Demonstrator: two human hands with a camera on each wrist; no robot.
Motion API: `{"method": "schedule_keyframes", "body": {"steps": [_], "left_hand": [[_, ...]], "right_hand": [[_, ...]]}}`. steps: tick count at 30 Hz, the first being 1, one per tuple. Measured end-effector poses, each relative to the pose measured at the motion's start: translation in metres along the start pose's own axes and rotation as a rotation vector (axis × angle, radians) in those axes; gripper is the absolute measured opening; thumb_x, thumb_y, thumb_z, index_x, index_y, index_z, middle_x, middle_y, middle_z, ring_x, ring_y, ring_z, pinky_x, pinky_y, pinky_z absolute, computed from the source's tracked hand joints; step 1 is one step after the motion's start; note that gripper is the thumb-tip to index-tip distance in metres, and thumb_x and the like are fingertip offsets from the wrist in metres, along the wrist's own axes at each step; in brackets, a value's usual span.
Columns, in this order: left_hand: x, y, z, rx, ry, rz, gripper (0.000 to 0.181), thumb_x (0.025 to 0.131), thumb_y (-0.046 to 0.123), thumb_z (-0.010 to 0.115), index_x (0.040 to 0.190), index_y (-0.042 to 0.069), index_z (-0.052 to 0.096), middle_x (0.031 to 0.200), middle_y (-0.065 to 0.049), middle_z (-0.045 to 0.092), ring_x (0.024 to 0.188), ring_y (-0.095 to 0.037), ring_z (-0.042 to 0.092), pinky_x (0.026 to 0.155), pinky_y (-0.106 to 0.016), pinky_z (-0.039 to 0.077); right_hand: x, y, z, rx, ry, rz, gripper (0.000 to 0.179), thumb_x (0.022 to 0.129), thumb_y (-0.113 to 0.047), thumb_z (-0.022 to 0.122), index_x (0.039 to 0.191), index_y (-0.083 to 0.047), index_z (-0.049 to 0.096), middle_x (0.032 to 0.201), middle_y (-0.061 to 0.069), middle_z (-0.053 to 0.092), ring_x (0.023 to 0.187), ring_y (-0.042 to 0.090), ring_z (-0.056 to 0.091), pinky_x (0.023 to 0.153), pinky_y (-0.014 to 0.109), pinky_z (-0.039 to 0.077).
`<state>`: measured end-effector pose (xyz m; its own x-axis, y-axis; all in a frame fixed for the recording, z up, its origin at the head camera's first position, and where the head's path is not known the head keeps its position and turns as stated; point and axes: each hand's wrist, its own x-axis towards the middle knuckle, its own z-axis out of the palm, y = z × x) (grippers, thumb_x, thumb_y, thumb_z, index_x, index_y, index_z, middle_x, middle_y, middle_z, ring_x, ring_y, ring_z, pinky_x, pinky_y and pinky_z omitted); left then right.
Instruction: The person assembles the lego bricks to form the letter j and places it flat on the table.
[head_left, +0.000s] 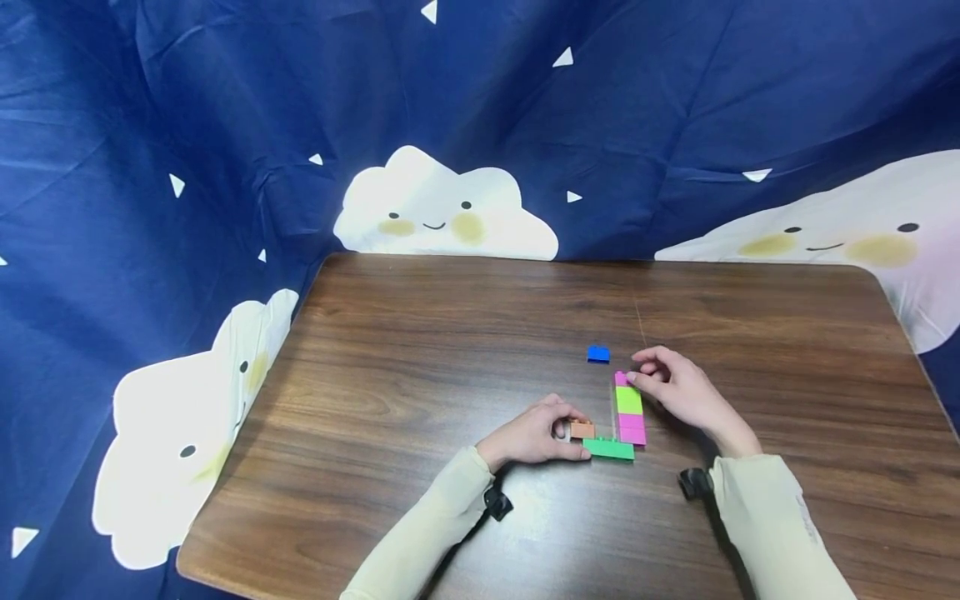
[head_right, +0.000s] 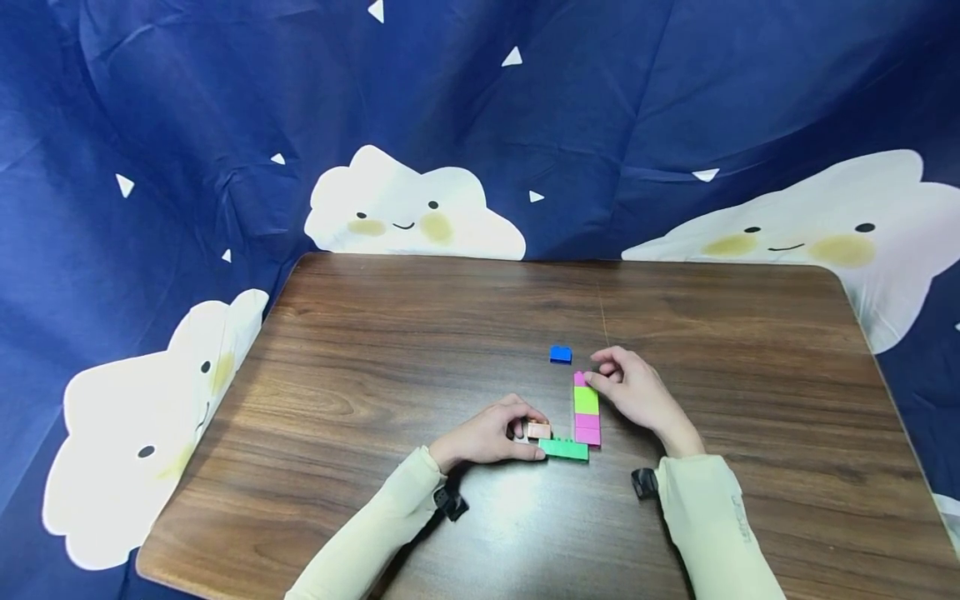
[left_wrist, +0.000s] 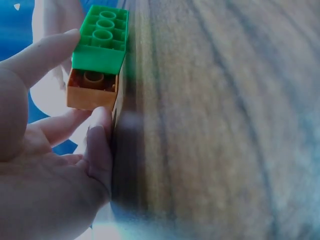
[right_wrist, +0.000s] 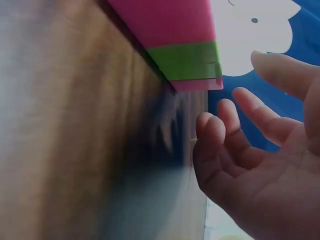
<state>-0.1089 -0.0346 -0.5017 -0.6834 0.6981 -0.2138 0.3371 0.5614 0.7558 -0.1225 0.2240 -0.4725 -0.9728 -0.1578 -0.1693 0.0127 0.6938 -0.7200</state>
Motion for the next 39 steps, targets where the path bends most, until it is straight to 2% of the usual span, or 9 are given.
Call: {"method": "schedule_keyframes", "body": {"steps": [8, 15, 20, 26, 32, 39], "left_hand": [[0.000, -0.002, 0.001, -0.021, -0.012, 0.001, 0.045, 0.082, 0.032, 0.076, 0.121, 0.013, 0.064, 0.093, 0.002, 0.047, 0.079, -0.004, 0.044, 0.070, -0.013, 0.037], [0.000, -0.002, 0.001, -0.061, -0.029, -0.017, 0.045, 0.082, 0.031, 0.077, 0.121, 0.013, 0.064, 0.092, 0.002, 0.046, 0.078, -0.003, 0.043, 0.069, -0.012, 0.036], [0.000, -0.002, 0.000, -0.066, -0.024, -0.014, 0.045, 0.081, 0.030, 0.077, 0.120, 0.013, 0.064, 0.092, 0.002, 0.046, 0.077, -0.003, 0.044, 0.069, -0.012, 0.037], [-0.001, -0.001, -0.001, -0.059, -0.023, 0.000, 0.045, 0.081, 0.029, 0.078, 0.121, 0.012, 0.064, 0.093, 0.001, 0.047, 0.077, -0.002, 0.043, 0.069, -0.012, 0.037], [0.001, -0.001, -0.001, -0.056, -0.020, -0.008, 0.045, 0.081, 0.029, 0.078, 0.121, 0.012, 0.064, 0.094, -0.001, 0.049, 0.078, -0.003, 0.044, 0.069, -0.012, 0.037], [0.001, -0.001, -0.002, -0.055, -0.022, -0.014, 0.046, 0.081, 0.029, 0.078, 0.121, 0.013, 0.064, 0.093, 0.002, 0.047, 0.077, -0.003, 0.044, 0.069, -0.012, 0.037]], "right_hand": [[0.034, -0.006, 0.003, -0.054, -0.039, -0.087, 0.036, 0.091, -0.024, 0.065, 0.117, 0.000, 0.060, 0.097, 0.012, 0.057, 0.083, 0.021, 0.051, 0.072, 0.030, 0.039], [0.049, -0.010, 0.003, -0.074, -0.091, -0.129, 0.033, 0.089, -0.021, 0.066, 0.114, -0.001, 0.061, 0.097, 0.016, 0.057, 0.089, 0.027, 0.052, 0.077, 0.035, 0.039], [0.054, -0.010, 0.007, -0.083, -0.091, -0.187, 0.031, 0.088, -0.025, 0.064, 0.110, -0.003, 0.062, 0.093, 0.016, 0.057, 0.087, 0.029, 0.051, 0.074, 0.037, 0.038], [0.059, -0.010, 0.012, -0.108, -0.118, -0.149, 0.027, 0.088, -0.021, 0.063, 0.109, -0.005, 0.062, 0.091, 0.012, 0.057, 0.087, 0.028, 0.049, 0.074, 0.036, 0.035], [0.063, -0.012, 0.014, -0.147, -0.129, -0.137, 0.021, 0.090, -0.015, 0.062, 0.108, -0.005, 0.062, 0.085, 0.009, 0.058, 0.077, 0.021, 0.050, 0.069, 0.031, 0.035], [0.067, -0.012, 0.013, -0.139, -0.143, -0.119, 0.020, 0.091, -0.014, 0.061, 0.108, -0.004, 0.061, 0.086, 0.010, 0.056, 0.080, 0.023, 0.049, 0.070, 0.032, 0.035]]}}
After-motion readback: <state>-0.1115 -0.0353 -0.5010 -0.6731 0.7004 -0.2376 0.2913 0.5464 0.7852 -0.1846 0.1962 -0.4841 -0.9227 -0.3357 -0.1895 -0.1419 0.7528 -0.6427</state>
